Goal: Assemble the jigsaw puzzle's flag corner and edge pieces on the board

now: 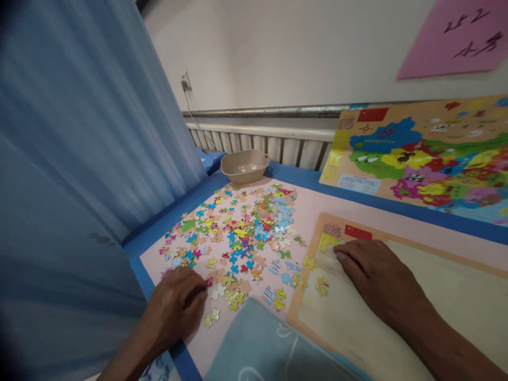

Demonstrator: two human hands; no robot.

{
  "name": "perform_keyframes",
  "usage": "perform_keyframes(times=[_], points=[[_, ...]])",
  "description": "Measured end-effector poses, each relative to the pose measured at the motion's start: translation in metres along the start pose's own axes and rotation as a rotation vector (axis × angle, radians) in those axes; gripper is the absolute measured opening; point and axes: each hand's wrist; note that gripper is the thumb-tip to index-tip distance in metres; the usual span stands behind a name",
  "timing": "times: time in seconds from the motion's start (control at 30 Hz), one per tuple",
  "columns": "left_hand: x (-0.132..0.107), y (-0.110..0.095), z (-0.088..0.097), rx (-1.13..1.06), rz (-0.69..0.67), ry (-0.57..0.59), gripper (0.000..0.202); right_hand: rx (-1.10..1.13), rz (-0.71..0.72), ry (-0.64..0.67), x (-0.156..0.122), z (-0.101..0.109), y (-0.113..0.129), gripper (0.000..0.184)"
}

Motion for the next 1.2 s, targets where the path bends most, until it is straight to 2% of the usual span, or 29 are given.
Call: perform_keyframes(times=[0.1,0.27,0.37,0.43,0.53,0.6,0.73,0.9,1.03,1.2], points=[[0.002,-0.005,0.0,0.043,-0.016,-0.041,0.02,-0.001,0.017,-0.01,-0.001,-0.002,-0.002,0.052],[0.007,-0.019,-0.008,0.031,-0.041,0.057,0.012,0.001,-0.001,-0.016,-0.001,-0.003,-0.001,0.054],[0.009,-0.019,-0.008,0.055,-0.039,0.078,0.02,-0.001,-0.017,-0.002,-0.001,-0.003,-0.001,0.055],[0.01,-0.017,-0.005,-0.004,0.023,0.1,0.025,0.001,-0.023,0.017,-0.001,-0.002,0.0,0.054],[0.01,-0.015,0.003,-0.11,0.196,0.141,0.029,0.004,-0.019,0.029,0.0,0.0,0.001,0.051],[0.011,-0.016,0.007,-0.11,0.237,0.167,0.032,0.006,-0.011,0.025,0.0,0.001,0.002,0.05],[0.011,-0.017,0.009,-0.007,0.196,0.187,0.036,0.009,-0.019,0.02,0.0,0.002,0.004,0.049],[0.01,-0.015,0.006,0.027,0.196,0.144,0.025,0.004,-0.002,0.02,0.001,0.003,0.006,0.049],[0.011,-0.014,0.002,0.002,0.1,0.055,0.021,-0.004,0.029,0.011,0.002,0.004,0.006,0.049],[0.025,-0.021,-0.004,-0.01,-0.003,0.089,0.024,-0.001,0.021,0.027,0.001,0.004,0.005,0.048]])
Point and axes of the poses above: each hand's wrist, its own x-axis towards the middle knuckle, its own z-axis out of the back of the hand, y = z × x, and after that the axes turned 7 degrees about -z, right-handed
